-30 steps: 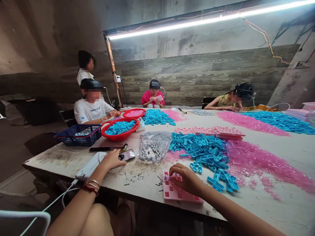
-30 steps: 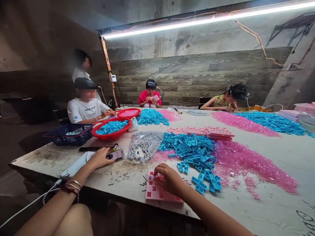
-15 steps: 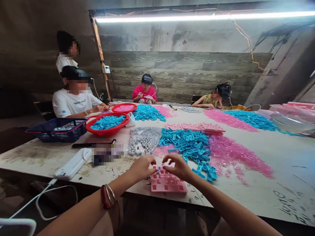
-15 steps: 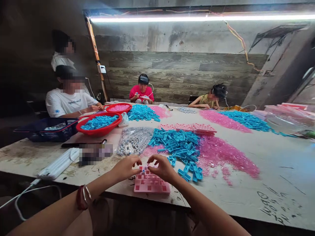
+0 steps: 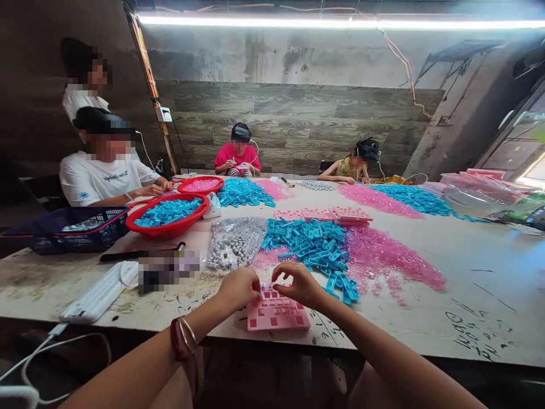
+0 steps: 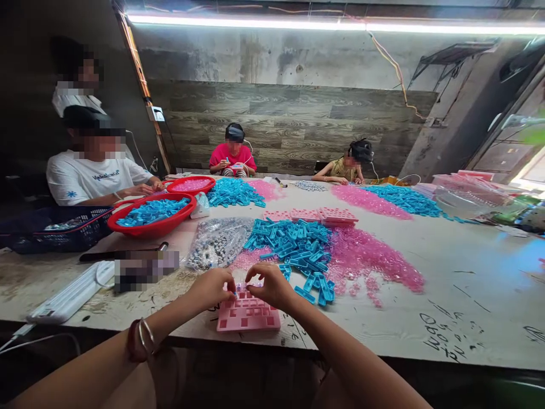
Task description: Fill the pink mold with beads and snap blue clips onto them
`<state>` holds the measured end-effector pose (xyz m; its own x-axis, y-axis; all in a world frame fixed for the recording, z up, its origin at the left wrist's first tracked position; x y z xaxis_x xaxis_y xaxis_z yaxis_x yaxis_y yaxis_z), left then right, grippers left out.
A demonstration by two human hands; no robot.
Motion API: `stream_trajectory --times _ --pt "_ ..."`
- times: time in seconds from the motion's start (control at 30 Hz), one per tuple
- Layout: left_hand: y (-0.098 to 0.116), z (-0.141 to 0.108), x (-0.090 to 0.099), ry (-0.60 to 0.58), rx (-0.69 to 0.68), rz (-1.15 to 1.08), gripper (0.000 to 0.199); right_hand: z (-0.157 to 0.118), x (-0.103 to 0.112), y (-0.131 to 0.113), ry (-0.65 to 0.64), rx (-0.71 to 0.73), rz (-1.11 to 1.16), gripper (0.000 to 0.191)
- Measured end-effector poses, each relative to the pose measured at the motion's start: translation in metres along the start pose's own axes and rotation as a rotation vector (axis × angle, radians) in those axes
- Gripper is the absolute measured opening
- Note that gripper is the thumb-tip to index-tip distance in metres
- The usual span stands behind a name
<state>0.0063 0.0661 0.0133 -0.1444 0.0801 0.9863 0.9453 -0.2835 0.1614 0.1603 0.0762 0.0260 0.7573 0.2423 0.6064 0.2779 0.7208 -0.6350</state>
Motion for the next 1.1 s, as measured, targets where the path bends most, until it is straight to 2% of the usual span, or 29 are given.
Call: stream_trajectory --times 0.33,0.63,0.87,1.1 --pt "-0.005 0.001 -0.003 -0.023 0.075 -0.062 0.016 -0.003 -0.016 0.007 -0.048 0.011 -0.053 0.019" --pt "-0.015 0.007 -0.01 -0.092 -0.013 -0.138 0.021 -0.001 -0.027 0.0 -0.056 0.081 -0.113 0.018" --pt "-0.016 0.006 -0.011 -0.083 -0.066 -0.163 0.019 0.001 -0.033 0.001 -0.121 0.091 -0.123 0.017" --pt "-0.016 0.006 -0.01 -0.08 -0.055 -0.16 0.018 0.002 -0.034 -0.001 -0.119 0.114 -0.131 0.017"
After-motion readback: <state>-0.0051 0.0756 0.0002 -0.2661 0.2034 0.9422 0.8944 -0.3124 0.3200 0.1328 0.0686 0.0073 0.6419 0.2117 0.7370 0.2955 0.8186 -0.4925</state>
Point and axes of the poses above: each hand's wrist, its own z-axis towards the middle knuckle, its own x-axis out of the back of the hand, y = z × x, the point moved 4 cm from there along z, towards the middle knuckle, and after that the axes turned 7 degrees about z, right-handed, at the moved point
